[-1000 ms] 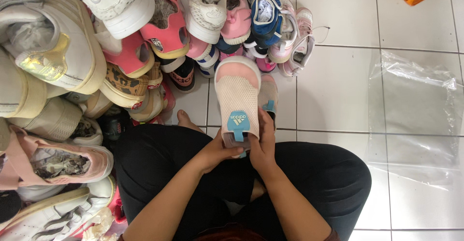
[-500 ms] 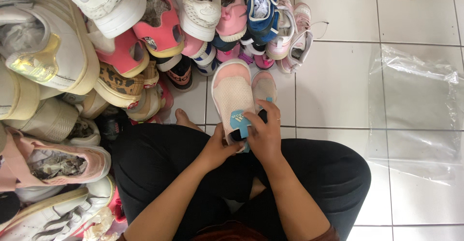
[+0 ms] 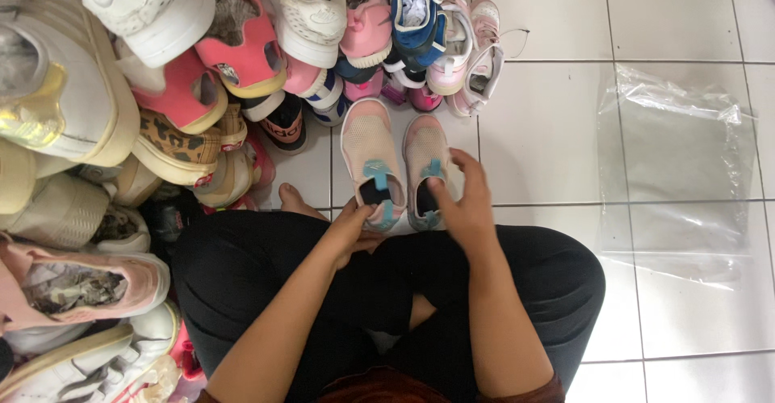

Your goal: The person cleans and organizes shoes on the floor by hand, stuffing several pairs with crumpled paper and arranging them into a pile.

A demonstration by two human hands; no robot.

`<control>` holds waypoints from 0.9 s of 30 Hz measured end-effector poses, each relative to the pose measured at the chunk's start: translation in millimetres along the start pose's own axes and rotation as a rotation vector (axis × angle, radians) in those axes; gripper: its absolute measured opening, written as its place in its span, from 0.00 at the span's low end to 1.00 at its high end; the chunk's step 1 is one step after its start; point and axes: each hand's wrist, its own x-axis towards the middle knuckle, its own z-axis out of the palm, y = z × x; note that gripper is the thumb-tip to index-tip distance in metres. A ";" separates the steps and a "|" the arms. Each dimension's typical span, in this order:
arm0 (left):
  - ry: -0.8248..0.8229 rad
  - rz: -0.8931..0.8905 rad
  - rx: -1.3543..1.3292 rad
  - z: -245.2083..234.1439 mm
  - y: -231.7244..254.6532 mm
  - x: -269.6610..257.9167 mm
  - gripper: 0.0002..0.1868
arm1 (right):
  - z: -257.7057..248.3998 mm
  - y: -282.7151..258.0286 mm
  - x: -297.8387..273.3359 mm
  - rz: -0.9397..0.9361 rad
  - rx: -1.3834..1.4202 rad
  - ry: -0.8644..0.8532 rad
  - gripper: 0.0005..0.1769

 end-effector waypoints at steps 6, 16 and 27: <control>-0.012 -0.092 -0.021 4.4 9.5 -6.8 0.40 | 7.4 51.3 2.4 0.499 -0.307 -0.216 0.30; 0.083 0.005 0.065 4.0 -5.1 0.0 0.37 | 35.6 89.4 9.3 0.375 -0.353 -0.186 0.19; 0.337 0.573 0.297 5.9 -16.7 -35.2 0.30 | 14.3 26.2 -14.4 -0.055 -0.142 0.226 0.06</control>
